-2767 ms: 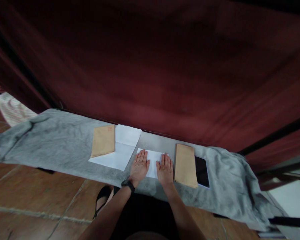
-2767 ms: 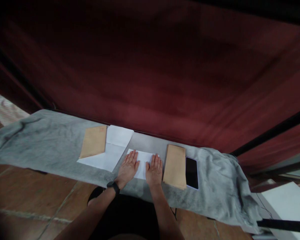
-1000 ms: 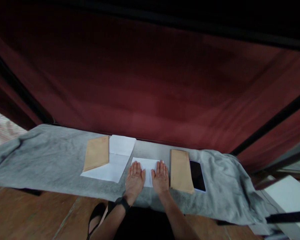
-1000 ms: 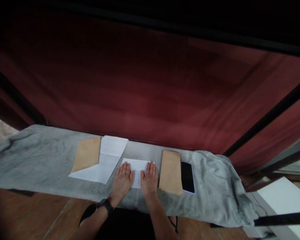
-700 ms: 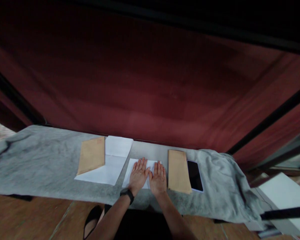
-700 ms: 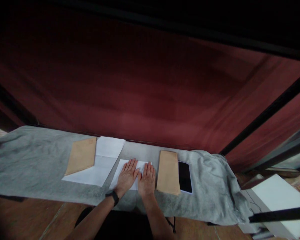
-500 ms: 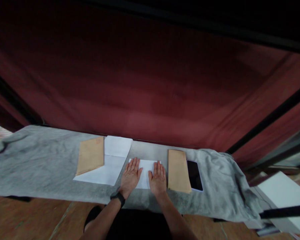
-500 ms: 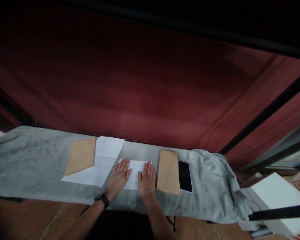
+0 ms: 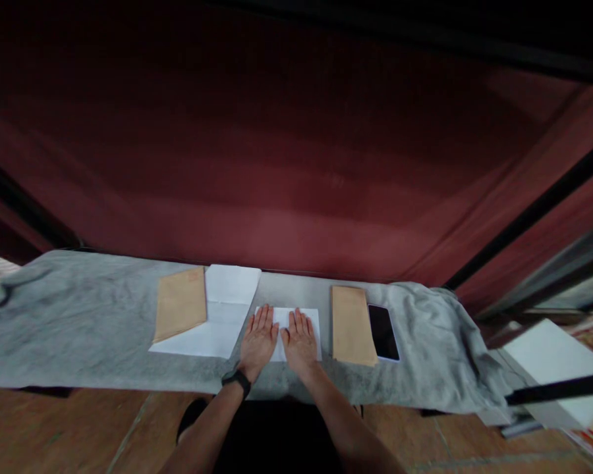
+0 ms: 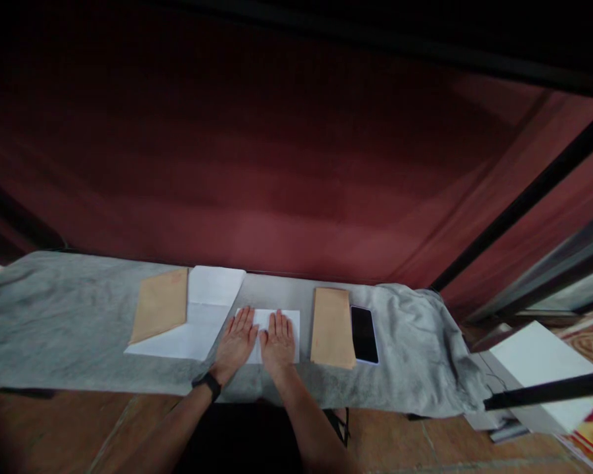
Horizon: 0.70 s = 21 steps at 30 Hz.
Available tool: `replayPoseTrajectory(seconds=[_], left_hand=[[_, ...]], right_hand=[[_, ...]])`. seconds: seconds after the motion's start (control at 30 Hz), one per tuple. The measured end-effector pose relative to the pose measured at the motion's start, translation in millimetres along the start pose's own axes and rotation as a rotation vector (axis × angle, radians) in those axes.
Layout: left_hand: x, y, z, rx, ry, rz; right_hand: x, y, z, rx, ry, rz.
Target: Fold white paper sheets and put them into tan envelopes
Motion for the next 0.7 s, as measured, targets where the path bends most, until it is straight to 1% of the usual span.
replayPoseTrajectory(seconds=[0.17,0.27,0.37,0.43,0.53,0.57,0.6,0.7], left_hand=[[-0.9,2.4,1.8,0.048,0.032,-0.031],[2.2,5.6,4.0,0.055,0.07,-0.041],[12.8,14.3,-0.9,0.055,0.067,-0.058],[23.4,20.3,-12.9,0.08,-0.008,-0.048],[42.1,23.9,-40.1,0.151,-0.223,0.05],[47.5,24.8,-45.9,0.165,-0.274,0.085],[51.5,26.0,-49.1,0.171,-0.304,0.112],[57.2,31.6,-48.0,0.171,-0.328,0.146]], right_hand=[[11.6,14.1,-23.7,0.044,-0.054,-0.083],[17.1,19.4,-28.9,0.05,-0.044,-0.087],[19.4,20.2,-30.0,0.04,-0.043,-0.067],[19.9,19.0,-30.3,0.036,-0.049,-0.045],[20.7,16.6,-30.7,0.029,-0.051,-0.008],[20.9,16.1,-31.3,0.024,-0.056,0.003],[21.1,15.7,-31.9,0.017,-0.059,0.013],[20.8,16.3,-32.5,-0.004,-0.07,0.025]])
Point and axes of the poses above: each hand's wrist, its own x-axis away from the middle knuckle, its own y-axis out of the back of the hand, z = x × y, the point moved 9 cm from there along -x, towards the middle knuckle, and after that the axes turned 9 degrees about -z, right-handed, at the moved point
